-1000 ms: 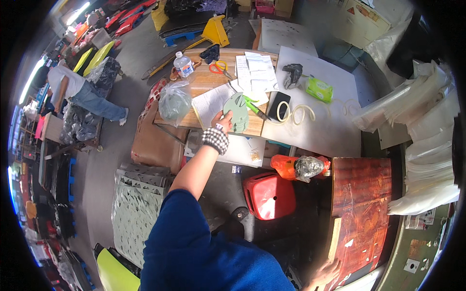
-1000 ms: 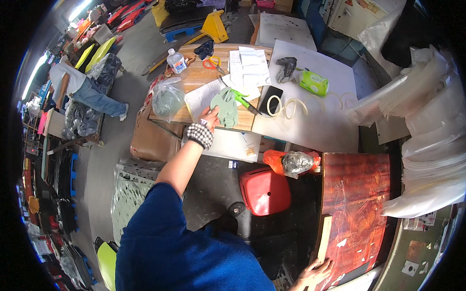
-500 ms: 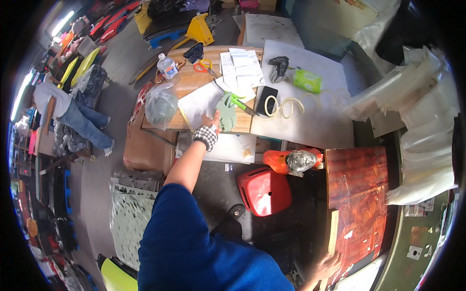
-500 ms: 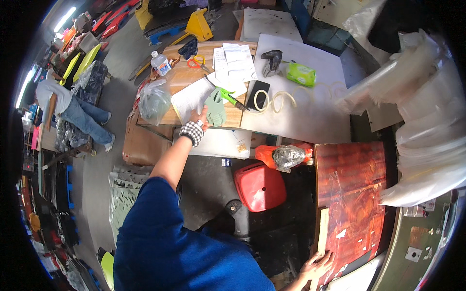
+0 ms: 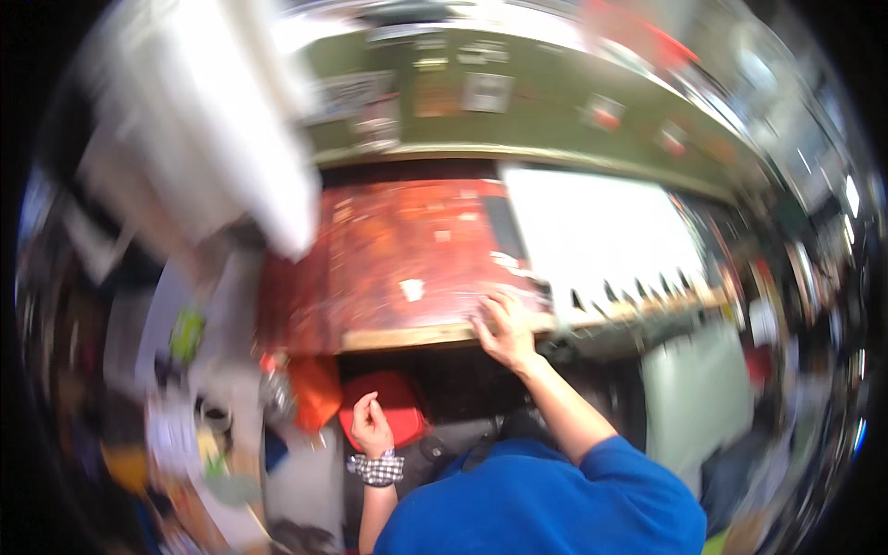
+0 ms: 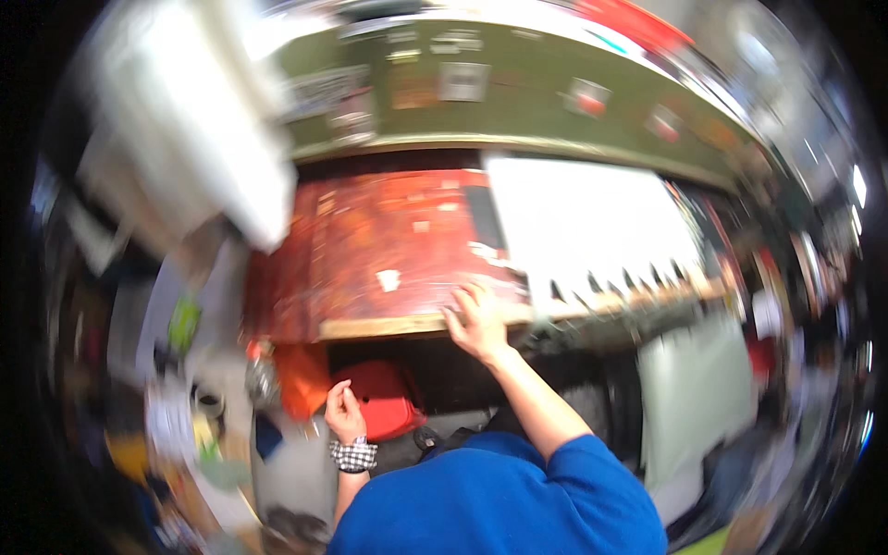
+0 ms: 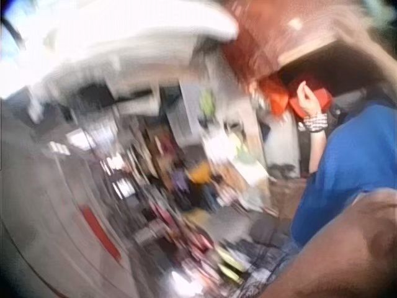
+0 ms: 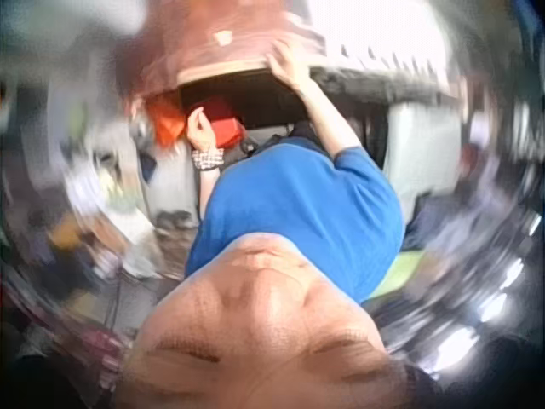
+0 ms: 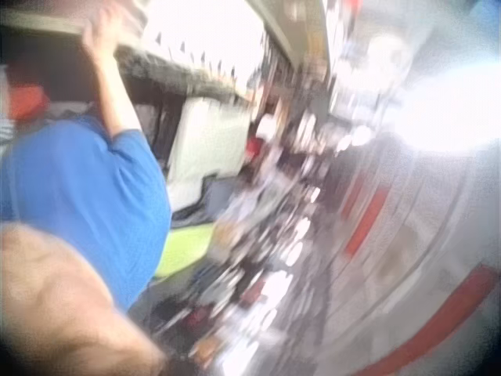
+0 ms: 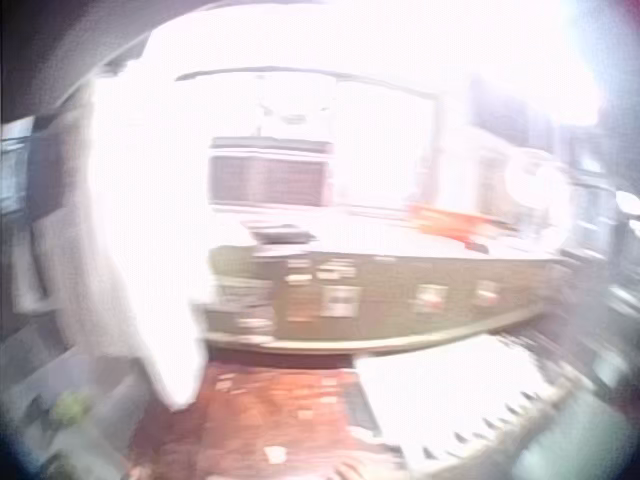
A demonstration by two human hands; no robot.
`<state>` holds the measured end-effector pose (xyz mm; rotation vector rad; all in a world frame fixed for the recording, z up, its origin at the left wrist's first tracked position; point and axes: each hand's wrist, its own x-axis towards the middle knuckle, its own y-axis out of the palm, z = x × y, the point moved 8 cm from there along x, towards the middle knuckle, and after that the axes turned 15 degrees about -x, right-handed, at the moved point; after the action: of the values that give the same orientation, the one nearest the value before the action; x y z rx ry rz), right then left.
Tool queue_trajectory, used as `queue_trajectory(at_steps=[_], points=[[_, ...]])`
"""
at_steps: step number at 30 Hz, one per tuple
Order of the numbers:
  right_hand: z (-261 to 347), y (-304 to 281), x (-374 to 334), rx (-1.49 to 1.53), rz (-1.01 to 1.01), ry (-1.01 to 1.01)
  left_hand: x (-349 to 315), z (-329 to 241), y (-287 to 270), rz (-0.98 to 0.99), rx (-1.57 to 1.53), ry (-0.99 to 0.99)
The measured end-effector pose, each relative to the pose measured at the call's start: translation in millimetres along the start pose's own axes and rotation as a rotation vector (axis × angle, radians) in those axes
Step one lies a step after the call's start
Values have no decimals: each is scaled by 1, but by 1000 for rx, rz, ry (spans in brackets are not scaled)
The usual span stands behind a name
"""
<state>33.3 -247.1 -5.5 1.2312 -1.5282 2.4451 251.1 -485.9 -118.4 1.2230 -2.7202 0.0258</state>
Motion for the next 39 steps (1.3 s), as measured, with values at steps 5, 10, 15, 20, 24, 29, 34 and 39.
queue_trajectory(at_steps=[5, 10, 15, 20, 24, 29, 34, 39], points=[[-99, -67, -40, -143, -145, 335, 14, -59, 107, 434, 90, 273], [-160, -95, -45, -100, -231, 380, -12, -91, 234, 639, 106, 372], [-174, -61, -11, 62, -212, 230, -23, -81, 349, 716, 510, 606], [-184, -27, 19, 47, 84, 256, -2, -33, 394, 748, 255, 218], [-180, -41, 31, 194, 405, 321, -32, -68, 400, 728, 53, 338], [-194, -101, -7, 388, 476, 306, -144, -136, 406, 1360, 87, 528], [-172, -208, -136, 492, 395, 490, -149, -127, 364, 1587, 16, 344], [-131, -361, -200, 362, 80, 806, -56, -104, 297, 1118, 393, 344]])
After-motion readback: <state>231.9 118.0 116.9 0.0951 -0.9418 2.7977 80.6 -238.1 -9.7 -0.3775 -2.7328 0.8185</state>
